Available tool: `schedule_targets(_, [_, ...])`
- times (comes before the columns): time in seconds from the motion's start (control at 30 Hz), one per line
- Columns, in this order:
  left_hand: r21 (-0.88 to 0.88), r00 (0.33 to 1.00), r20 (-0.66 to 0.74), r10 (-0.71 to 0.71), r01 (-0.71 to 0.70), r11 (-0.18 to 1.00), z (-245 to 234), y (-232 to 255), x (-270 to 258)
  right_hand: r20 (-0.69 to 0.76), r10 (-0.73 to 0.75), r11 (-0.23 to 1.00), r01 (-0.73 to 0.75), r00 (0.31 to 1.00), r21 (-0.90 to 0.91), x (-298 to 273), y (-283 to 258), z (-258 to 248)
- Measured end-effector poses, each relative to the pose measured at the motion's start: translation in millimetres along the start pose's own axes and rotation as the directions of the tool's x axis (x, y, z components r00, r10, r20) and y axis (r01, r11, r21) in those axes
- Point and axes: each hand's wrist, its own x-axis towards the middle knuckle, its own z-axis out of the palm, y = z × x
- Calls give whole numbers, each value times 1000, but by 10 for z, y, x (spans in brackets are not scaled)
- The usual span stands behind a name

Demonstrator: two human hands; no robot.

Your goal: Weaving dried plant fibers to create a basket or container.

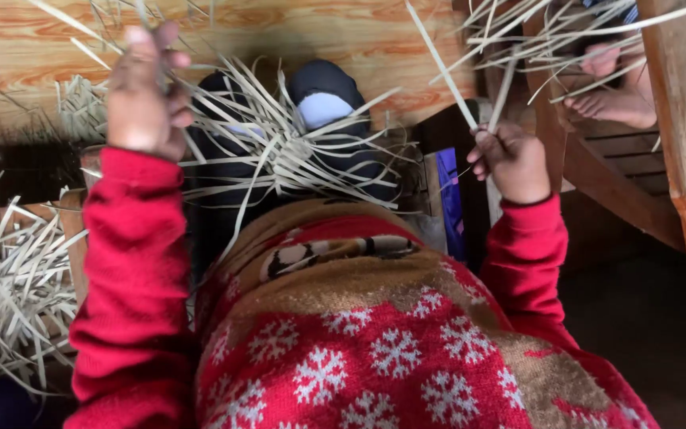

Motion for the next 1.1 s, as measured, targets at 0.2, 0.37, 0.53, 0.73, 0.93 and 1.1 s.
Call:
schedule_targets(0.2, [-187,975,202,90,-52,981,-184,62,-513,-123,-169,671,23,978,-741,69,1514,521])
schedule_targets(0.37, [-346,916,374,148,-11,938,-186,-210,-627,-94,263,661,-250,960,-707,-38,1924,925])
schedule_targets(0.53, [-317,886,447,122,30,948,1,-367,-737,-317,98,951,4,943,308,-130,1581,903])
schedule_targets(0.73, [-422,849,510,140,105,901,285,-757,-664,-284,-224,774,347,932,530,-152,704,730])
schedule_targets(0.93, [-400,772,606,194,85,913,599,-854,-788,-100,-411,835,418,906,358,-381,-81,889])
schedule_targets(1.1, [-369,786,599,152,102,924,573,-973,-740,16,-447,865,428,894,262,-392,-130,1072])
